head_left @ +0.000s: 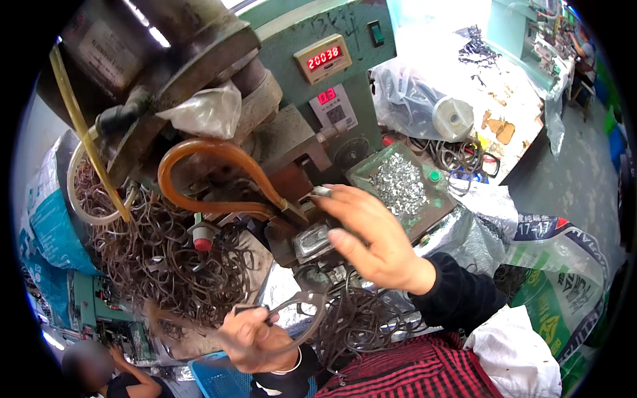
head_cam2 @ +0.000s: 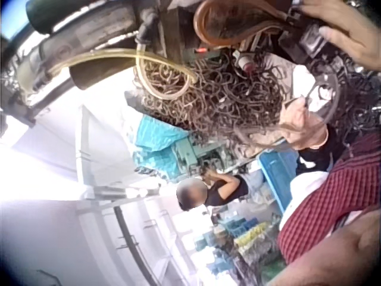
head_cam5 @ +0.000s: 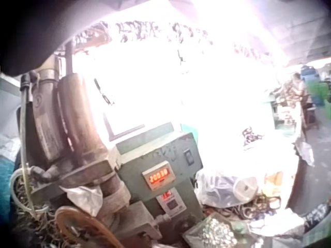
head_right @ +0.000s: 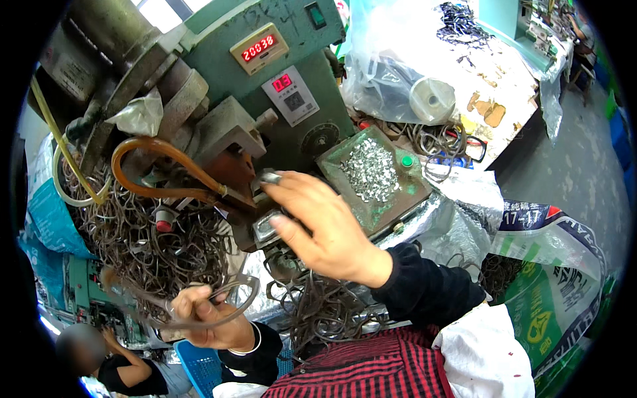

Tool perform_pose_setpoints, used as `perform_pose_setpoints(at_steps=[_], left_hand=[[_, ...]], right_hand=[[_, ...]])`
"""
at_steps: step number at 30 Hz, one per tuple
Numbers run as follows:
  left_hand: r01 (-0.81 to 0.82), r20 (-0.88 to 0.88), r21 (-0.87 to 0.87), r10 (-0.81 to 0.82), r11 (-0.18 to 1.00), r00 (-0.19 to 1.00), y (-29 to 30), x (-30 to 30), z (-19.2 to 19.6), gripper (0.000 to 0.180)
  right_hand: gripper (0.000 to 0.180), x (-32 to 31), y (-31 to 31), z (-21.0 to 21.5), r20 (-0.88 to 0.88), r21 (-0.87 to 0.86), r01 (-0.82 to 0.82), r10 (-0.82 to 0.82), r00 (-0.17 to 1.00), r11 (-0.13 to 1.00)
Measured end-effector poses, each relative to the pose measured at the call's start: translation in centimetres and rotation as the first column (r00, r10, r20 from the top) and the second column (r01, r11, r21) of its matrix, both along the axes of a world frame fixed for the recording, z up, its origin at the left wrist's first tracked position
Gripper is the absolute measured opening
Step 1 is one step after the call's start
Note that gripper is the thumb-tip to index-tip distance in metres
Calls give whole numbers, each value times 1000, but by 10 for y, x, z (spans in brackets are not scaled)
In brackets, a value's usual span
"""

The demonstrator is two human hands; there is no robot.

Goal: The person repeatedly picks small metal pieces from a tray and inserts them into a press machine to attach them to a coiled metal wire. The person then removes the assembled part and places it into a pile. The process is repeated continuously.

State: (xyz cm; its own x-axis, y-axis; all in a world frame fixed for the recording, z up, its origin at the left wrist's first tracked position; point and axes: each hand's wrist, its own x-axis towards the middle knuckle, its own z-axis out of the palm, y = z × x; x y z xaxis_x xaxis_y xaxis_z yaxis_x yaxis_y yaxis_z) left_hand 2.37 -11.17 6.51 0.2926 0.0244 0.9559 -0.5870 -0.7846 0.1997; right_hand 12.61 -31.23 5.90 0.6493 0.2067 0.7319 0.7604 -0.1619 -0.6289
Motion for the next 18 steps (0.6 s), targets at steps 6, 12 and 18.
perform_pose_setpoints(at_steps=[6, 12, 18], left_hand=[[141, 56, 168, -152, 976, 987, 33, -19, -15, 27], [150, 89, 209, -172, 966, 981, 33, -22, -8, 32], [181, 98, 191, -202, 965, 974, 29, -23, -5, 31]], right_hand=[[53, -21, 25, 3, -57, -17, -23, 22, 998, 1000], [54, -24, 26, 5, -87, -54, -50, 45, 995, 997], [51, -23, 23, 6, -98, -46, -26, 22, 995, 999]])
